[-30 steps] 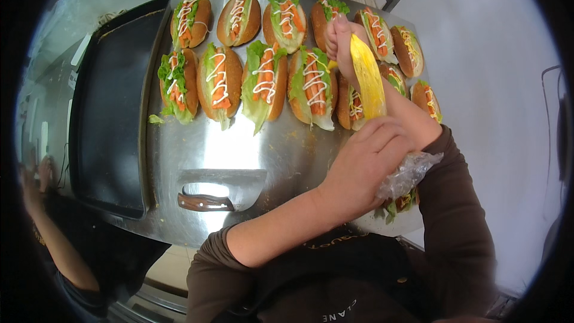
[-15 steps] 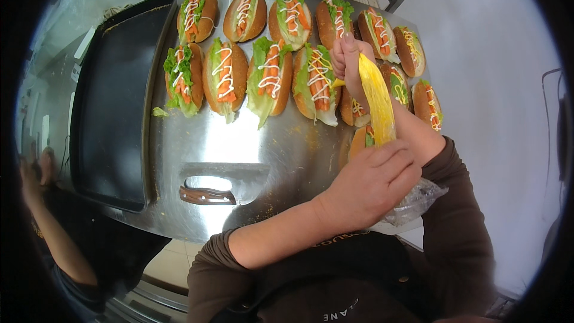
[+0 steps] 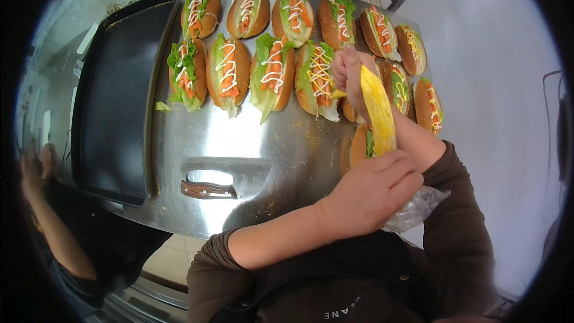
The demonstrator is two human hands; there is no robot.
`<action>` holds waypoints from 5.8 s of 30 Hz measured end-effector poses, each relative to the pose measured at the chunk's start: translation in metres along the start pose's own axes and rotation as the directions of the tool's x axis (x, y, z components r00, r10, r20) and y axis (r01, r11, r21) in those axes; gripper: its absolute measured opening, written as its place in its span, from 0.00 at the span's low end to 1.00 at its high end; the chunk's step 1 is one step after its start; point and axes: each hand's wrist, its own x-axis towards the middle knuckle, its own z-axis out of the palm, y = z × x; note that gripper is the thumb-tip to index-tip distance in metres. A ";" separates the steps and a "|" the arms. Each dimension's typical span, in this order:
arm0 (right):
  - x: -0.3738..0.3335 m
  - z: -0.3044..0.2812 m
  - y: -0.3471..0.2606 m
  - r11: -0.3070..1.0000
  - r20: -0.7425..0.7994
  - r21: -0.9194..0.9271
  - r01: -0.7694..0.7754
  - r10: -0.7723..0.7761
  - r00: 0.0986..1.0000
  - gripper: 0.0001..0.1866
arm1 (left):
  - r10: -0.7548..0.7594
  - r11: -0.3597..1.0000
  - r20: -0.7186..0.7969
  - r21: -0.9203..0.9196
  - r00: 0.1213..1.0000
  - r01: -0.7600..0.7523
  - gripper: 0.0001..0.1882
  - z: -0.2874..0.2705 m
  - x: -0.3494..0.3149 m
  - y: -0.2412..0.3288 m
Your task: The person assembles hot dogs by piping white sauce onto buns containing sausages and lettuce, then pipes yellow sauce onto the same buns. The person briefly moves to a small stove to stir a pan before returning to finish the hot dogs.
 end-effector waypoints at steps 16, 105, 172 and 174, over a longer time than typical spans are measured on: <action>0.023 0.021 0.012 0.966 -0.140 0.041 0.255 -0.247 0.959 0.25 | -0.116 0.992 0.013 0.058 0.993 0.115 0.20 -0.024 -0.006 0.006; 0.081 0.090 0.012 0.929 -0.333 0.141 0.342 -0.281 0.900 0.24 | -0.072 0.993 -0.091 -0.102 0.993 0.063 0.17 -0.104 -0.012 -0.017; 0.137 0.187 0.026 0.914 -0.240 0.208 0.349 -0.298 0.924 0.26 | -0.123 0.990 -0.277 0.035 0.953 0.138 0.16 -0.166 -0.038 -0.034; 0.128 0.180 0.025 0.938 -0.271 0.155 0.308 -0.260 0.927 0.25 | -0.092 0.995 -0.264 0.016 0.960 0.099 0.15 -0.165 -0.038 -0.031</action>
